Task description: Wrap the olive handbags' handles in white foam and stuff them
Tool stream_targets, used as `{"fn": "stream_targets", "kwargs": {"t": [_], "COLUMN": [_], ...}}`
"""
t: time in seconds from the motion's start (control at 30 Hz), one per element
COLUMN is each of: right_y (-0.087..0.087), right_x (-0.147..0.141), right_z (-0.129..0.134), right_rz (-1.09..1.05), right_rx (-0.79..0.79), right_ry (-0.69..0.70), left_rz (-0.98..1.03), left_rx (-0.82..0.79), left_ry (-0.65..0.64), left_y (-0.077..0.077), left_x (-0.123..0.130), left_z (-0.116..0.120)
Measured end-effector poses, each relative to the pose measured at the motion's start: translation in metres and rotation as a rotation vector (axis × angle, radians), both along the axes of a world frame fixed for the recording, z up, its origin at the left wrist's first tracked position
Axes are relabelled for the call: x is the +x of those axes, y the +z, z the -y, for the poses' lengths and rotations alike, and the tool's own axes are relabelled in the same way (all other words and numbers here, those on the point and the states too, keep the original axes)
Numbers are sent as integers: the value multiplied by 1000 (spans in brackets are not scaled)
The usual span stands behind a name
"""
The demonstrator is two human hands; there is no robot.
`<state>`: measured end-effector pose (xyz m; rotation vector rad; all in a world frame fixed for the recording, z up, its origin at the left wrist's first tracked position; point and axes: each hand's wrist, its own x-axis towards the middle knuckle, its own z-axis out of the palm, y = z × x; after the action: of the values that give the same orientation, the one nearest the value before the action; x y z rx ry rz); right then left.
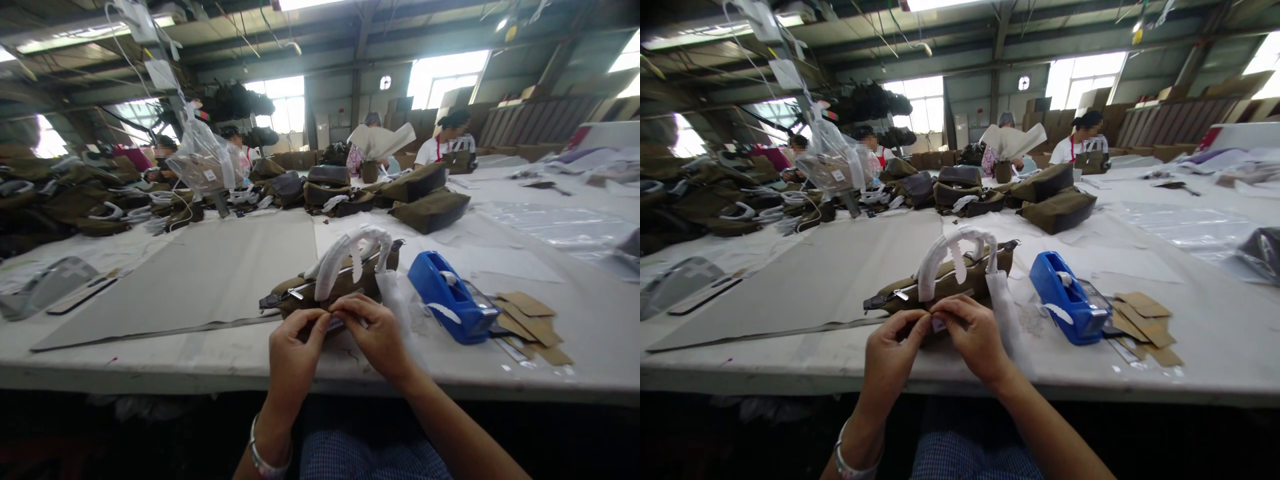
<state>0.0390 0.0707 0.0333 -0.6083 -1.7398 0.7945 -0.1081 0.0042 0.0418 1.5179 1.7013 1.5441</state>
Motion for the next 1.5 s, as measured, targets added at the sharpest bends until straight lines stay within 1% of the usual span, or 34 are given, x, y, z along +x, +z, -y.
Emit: {"fn": "stream_targets", "kwargs": {"t": [0.13,0.27,0.43,0.57,0.7,0.77,0.8,0.83,0.9,0.93,0.97,1.0,1.03,1.07,1.13,1.2,1.23,1.27,1.3,1.33,1.4,1.5], "right_y": [2,1,-6,-12,-16,-19,-20,-22,-25,-27,-28,-29,-30,-30,-30,-29,-29,-30,-31,-32,-34,-35], "right_x": [-2,-2,-4,-8,-8,-4,-1,3,10,13,16,19,23,28,41,59,69,79,88,96,104,101], "right_z": [2,3,4,8,10,9,9,8,8,7,7,6,5,2,-9,-28,-40,-53,-66,-79,-102,-120], "right_rz": [11,15,-27,-87,-103,-69,-49,-32,1,19,37,46,44,25,-69,-169,-160,-103,14,154,331,425], "right_rx": [62,118,26,-29,-50,-36,-23,-4,52,87,116,140,152,150,84,-64,-151,-227,-276,-297,-303,-303], "right_ry": [-39,-58,-37,-46,-48,-84,-129,-186,-302,-341,-369,-397,-433,-477,-573,-663,-703,-740,-766,-763,-694,-522], "left_rz": [-42,-42,-29,13,113,112,88,49,-40,-66,-70,-49,-8,38,98,116,119,119,119,118,108,88], "left_rx": [28,40,43,25,-16,1,33,84,236,320,391,430,426,381,202,7,-60,-97,-111,-103,-73,-82], "left_ry": [0,-3,-25,-35,-68,-65,-24,56,294,414,506,555,559,529,390,223,159,114,86,80,93,145], "left_y": [-1,-1,-3,-8,-12,-11,-10,-10,-14,-19,-26,-35,-45,-56,-78,-93,-97,-98,-98,-95,-87,-70], "left_x": [1,2,0,-1,0,0,0,-1,-5,-8,-12,-16,-20,-25,-34,-41,-44,-46,-47,-47,-46,-42], "left_z": [1,1,-3,-7,-6,-2,2,5,12,13,14,13,10,6,-5,-17,-24,-30,-36,-41,-50,-56]}}
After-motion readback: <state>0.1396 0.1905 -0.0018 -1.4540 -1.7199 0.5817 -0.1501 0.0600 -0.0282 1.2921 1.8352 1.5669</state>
